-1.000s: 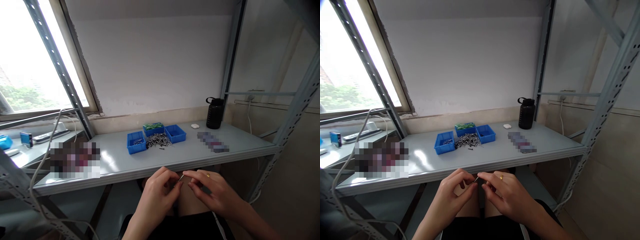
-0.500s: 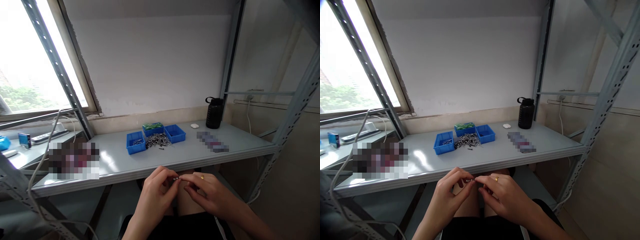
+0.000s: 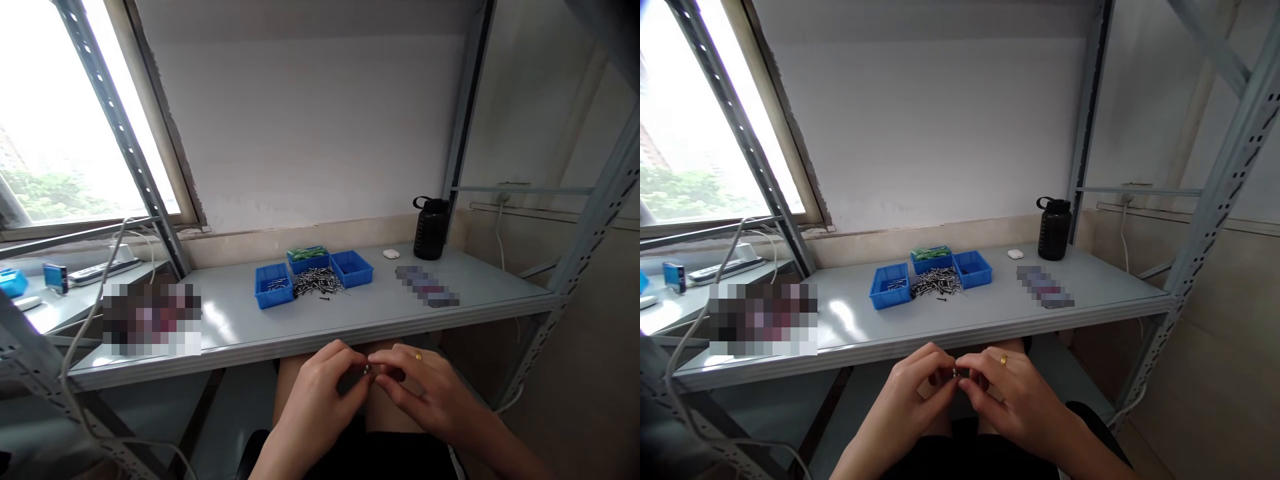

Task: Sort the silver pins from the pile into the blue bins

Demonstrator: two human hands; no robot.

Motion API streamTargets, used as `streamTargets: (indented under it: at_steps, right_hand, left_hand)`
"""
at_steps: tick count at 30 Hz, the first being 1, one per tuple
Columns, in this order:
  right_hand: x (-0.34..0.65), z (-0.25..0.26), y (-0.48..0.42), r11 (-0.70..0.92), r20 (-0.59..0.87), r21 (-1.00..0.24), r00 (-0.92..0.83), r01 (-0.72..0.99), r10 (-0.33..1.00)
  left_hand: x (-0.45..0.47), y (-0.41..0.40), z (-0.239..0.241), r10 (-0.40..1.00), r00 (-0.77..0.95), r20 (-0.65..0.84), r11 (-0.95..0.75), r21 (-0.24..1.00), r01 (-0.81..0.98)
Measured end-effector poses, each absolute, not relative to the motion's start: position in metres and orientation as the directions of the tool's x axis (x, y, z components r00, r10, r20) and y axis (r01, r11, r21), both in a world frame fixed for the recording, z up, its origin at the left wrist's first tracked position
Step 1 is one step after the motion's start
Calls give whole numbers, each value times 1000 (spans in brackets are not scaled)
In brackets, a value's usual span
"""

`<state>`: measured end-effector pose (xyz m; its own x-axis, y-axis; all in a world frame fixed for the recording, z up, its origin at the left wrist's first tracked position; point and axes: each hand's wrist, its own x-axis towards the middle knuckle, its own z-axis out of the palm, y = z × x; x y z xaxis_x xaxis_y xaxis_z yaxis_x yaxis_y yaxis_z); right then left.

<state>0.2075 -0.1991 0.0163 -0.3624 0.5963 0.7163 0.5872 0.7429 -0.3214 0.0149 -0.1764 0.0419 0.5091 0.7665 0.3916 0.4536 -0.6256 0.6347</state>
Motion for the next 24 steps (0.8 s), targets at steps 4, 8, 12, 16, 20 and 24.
streamTargets:
  at_steps: [4, 8, 12, 16, 20, 24]
  right_hand:
    - [205, 17, -198, 763, 722, -302, -385, 572, 575]
    - [205, 18, -197, 777, 740, -284, -387, 562, 550]
    - [205, 17, -197, 767, 731, -290, -384, 573, 563]
    - [205, 16, -197, 773, 721, -315, -391, 551, 573]
    - [207, 17, -196, 744, 695, -376, -363, 552, 621]
    - [212, 18, -196, 703, 670, -442, -316, 557, 672]
  left_hand:
    - [16, -178, 40, 747, 554, 367, -650, 575, 496]
    - [16, -178, 40, 746, 561, 358, -654, 553, 516]
    - [15, -180, 41, 753, 556, 353, -647, 554, 524]
    - [16, -180, 42, 754, 558, 348, -645, 554, 526]
    - [17, -179, 43, 757, 544, 362, -641, 575, 508]
    - [14, -178, 46, 772, 527, 354, -622, 588, 516]
